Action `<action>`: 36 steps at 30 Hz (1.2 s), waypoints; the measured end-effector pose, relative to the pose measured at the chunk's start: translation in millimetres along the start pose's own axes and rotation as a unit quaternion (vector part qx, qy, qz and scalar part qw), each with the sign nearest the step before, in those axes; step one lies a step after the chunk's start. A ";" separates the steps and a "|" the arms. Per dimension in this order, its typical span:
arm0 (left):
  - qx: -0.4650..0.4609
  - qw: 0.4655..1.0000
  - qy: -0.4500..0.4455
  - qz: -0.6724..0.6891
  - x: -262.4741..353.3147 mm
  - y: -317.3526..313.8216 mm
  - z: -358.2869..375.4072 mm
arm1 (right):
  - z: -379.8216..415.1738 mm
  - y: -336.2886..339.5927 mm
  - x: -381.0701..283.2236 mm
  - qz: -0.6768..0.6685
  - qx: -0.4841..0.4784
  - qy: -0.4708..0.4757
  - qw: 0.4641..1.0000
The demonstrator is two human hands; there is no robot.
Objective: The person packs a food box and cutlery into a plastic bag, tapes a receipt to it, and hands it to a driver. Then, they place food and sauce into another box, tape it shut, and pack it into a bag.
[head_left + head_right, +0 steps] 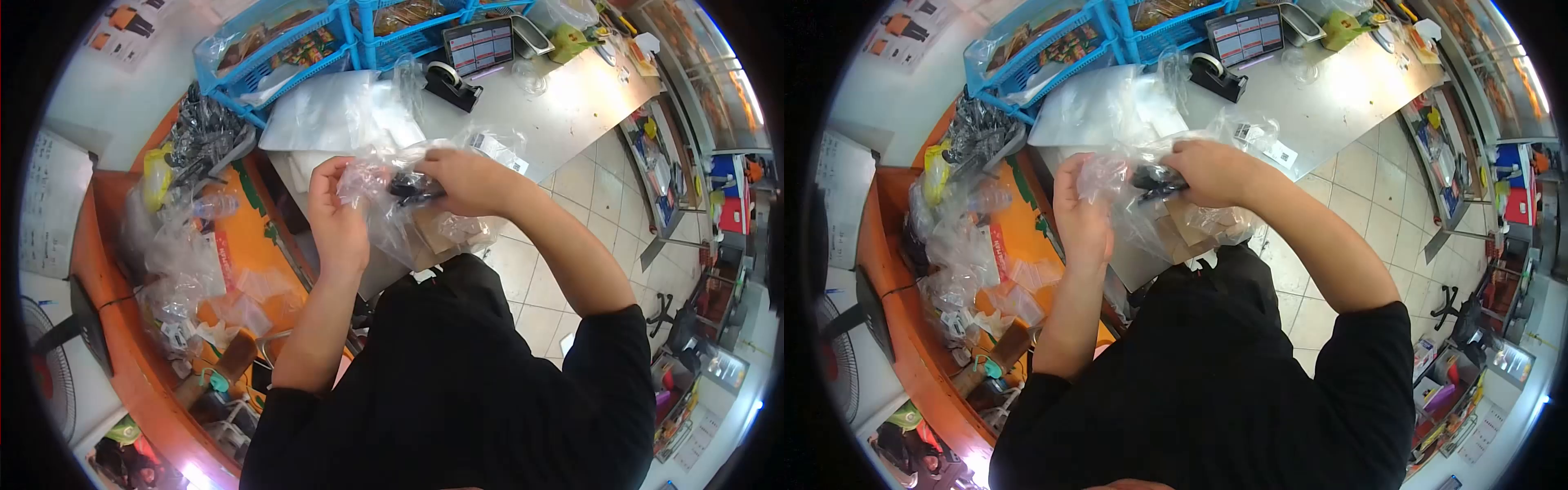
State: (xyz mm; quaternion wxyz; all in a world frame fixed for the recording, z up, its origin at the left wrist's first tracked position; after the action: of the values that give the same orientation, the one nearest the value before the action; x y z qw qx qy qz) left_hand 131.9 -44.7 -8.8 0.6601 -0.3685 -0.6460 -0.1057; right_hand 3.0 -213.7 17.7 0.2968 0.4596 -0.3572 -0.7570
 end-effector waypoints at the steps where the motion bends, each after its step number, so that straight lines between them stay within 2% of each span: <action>1: 0.000 1.000 -0.002 0.003 -2.5 0.5 2.5 | -5.3 -9.0 9.4 0.004 0.000 0.000 1.000; 3: -0.071 0.988 -0.073 0.119 -2.5 -6.6 6.3 | -23.6 -24.0 37.5 -0.034 -0.081 -0.027 0.996; 4: -0.073 0.987 -0.076 0.124 -9.0 -2.3 8.5 | -27.8 -18.5 37.3 -0.018 -0.094 -0.038 0.995; 6: -0.199 0.972 -0.089 0.093 -20.0 4.9 16.2 | -30.7 -4.0 28.9 0.015 -0.118 -0.059 0.991; 7: -0.205 0.970 -0.091 0.094 -16.0 4.1 17.6 | -30.4 4.0 22.3 0.043 -0.141 -0.082 0.986; 8: -0.203 0.967 -0.071 0.137 -11.8 2.6 19.0 | -30.2 9.4 15.1 0.100 -0.122 -0.126 0.979; 9: -0.201 0.962 -0.049 0.179 -8.8 1.7 19.4 | -32.7 7.0 19.0 0.099 -0.115 -0.131 0.980; 11: -0.198 0.958 -0.039 0.201 -6.8 7.7 15.4 | -41.3 -3.0 34.1 0.110 -0.008 -0.119 0.987; 12: -0.185 0.957 -0.029 0.222 -6.6 10.1 13.3 | -41.9 -6.2 33.4 0.187 0.020 -0.135 0.973; 13: -0.190 0.955 -0.031 0.226 -6.1 9.7 12.3 | -39.9 -17.3 32.7 0.190 0.024 -0.139 0.972; 15: -0.170 0.963 -0.041 0.206 -5.2 10.6 10.7 | -33.6 -35.1 22.8 0.265 0.090 -0.071 0.957; 16: -0.171 0.962 -0.042 0.210 -4.2 9.5 10.9 | -33.4 -35.8 23.6 0.205 0.023 -0.084 0.975; 17: -0.171 0.964 -0.031 0.199 -3.5 7.8 11.2 | -33.6 -30.9 25.6 0.208 0.023 -0.085 0.974; 18: -0.170 0.967 -0.020 0.188 -3.2 6.7 10.7 | -33.7 -24.3 28.6 0.043 -0.064 -0.128 0.989; 19: -0.169 0.967 -0.023 0.190 -3.4 7.3 9.6 | -33.0 -18.7 29.9 -0.124 -0.149 -0.167 0.967; 20: -0.168 0.972 -0.012 0.166 -5.3 8.4 8.3 | -32.6 -11.9 28.4 -0.085 -0.190 -0.131 0.969; 21: -0.167 0.976 -0.002 0.140 -7.0 10.0 7.0 | -31.0 -13.0 25.7 -0.083 -0.189 -0.130 0.970; 22: -0.168 0.976 -0.003 0.140 -7.7 12.1 5.8 | -26.3 -17.2 22.4 0.029 -0.150 -0.141 0.978; 23: -0.151 0.985 -0.069 0.047 -6.6 15.4 3.3 | -21.9 -21.8 19.8 0.140 -0.106 -0.152 0.973; 24: -0.131 0.981 -0.134 -0.046 -5.2 17.2 0.1 | -14.9 -31.4 27.3 0.154 -0.014 -0.092 0.984; 25: -0.126 0.982 -0.136 -0.045 -4.7 16.4 -2.1 | 0.0 -19.0 20.7 0.158 -0.015 -0.089 0.983; 27: -0.080 0.988 -0.133 -0.013 -2.1 15.3 1.6 | 31.4 24.3 2.5 -0.039 0.014 -0.104 0.994; 28: -0.066 0.989 -0.128 -0.017 0.7 10.5 8.7 | 43.7 30.4 8.6 0.112 0.055 -0.031 0.992; 29: -0.051 0.994 -0.068 0.073 2.9 0.4 13.3 | 57.1 35.4 19.7 0.256 0.102 0.046 0.960; 30: -0.038 0.986 -0.014 0.164 2.7 -7.0 15.3 | 68.6 40.5 40.8 0.331 0.059 0.049 0.941; 31: -0.030 0.987 -0.020 0.158 1.3 -9.3 17.8 | 75.2 47.5 59.3 0.405 0.021 0.052 0.913; 32: 0.018 0.981 0.051 0.184 -4.7 -11.4 20.3 | 76.2 55.2 71.1 0.407 0.025 0.063 0.911; 33: 0.068 0.968 0.120 0.210 -8.0 -17.5 20.6 | 76.4 62.0 80.2 0.455 -0.052 0.052 0.887; 34: 0.078 0.969 0.111 0.208 -6.9 -25.3 19.7 | 76.3 67.4 88.0 0.500 -0.130 0.040 0.855; 35: 0.094 0.972 0.131 0.172 -4.8 -33.8 20.2 | 76.2 75.9 92.6 0.502 -0.129 0.054 0.853; 36: 0.114 0.972 0.152 0.137 -2.9 -42.9 21.6 | 76.5 92.1 82.8 0.498 -0.064 0.116 0.857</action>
State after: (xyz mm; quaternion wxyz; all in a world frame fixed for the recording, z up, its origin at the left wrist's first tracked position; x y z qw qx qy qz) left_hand 88.3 -62.5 1.2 0.7964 -0.3557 -0.4891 0.0048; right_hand -88.5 -309.9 77.2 0.7025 0.2848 -0.4523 -0.4699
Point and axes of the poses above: each hand's wrist, its own z-axis away from the middle knuckle, its own y-axis out of the back of the hand, x = y × z, the point moved 2 cm from there along -z, towards the middle knuckle, and after that the axes turned 7 degrees about -y, right-handed, at the moved point
